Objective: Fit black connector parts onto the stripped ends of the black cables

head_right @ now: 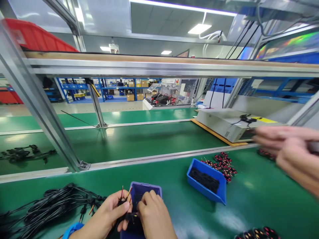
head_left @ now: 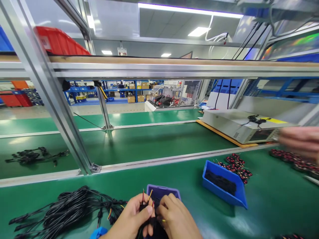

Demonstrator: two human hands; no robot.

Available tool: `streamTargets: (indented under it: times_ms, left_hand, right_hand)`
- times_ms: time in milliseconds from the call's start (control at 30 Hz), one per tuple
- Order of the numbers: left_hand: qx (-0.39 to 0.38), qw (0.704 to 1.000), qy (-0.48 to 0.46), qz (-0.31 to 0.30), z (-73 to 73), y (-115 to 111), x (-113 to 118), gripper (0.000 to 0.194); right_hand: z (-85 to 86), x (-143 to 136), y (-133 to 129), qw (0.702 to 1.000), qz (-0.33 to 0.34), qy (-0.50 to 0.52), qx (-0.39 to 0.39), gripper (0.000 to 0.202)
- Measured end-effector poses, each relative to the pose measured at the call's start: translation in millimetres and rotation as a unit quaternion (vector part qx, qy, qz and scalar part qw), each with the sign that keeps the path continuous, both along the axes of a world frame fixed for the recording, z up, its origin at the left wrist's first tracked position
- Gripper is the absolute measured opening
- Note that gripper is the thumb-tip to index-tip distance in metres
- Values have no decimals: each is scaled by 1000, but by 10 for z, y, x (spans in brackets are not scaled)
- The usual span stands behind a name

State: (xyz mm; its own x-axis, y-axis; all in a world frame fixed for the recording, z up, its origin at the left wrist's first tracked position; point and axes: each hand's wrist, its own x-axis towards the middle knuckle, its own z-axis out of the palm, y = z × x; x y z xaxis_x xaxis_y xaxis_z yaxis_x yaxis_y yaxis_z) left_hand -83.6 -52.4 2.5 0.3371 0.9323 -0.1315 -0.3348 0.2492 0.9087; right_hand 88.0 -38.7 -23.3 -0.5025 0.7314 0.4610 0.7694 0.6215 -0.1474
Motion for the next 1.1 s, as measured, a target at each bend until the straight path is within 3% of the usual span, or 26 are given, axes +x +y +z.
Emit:
streamTargets:
  times_ms: [100, 233, 367, 533, 667, 1100]
  left_hand:
    - [-8, 1000, 28, -13, 72, -2, -1, 53]
    - [-14, 999, 43, 0, 54, -17, -1, 52]
    - [-3, 998, 55, 1, 33, -33, -15, 53]
    - [7, 996, 86, -35, 199, -25, -40, 60]
    - [9, 993, 102, -50, 256, -22, -43, 62]
    - [17, 994, 106, -30, 182, -44, -43, 62]
  right_hand:
    - [174, 67, -22, 994, 8, 80, -79, 21]
    - [375, 103, -86, 958, 36, 231, -165, 21]
    - [387, 75, -123, 899, 24, 372, -228, 23]
    - [346, 6, -156, 854, 6, 463, -235, 37]
    - [366, -18, -179, 852, 5, 477, -216, 35]
    - [314, -16, -179, 875, 39, 432, -216, 25]
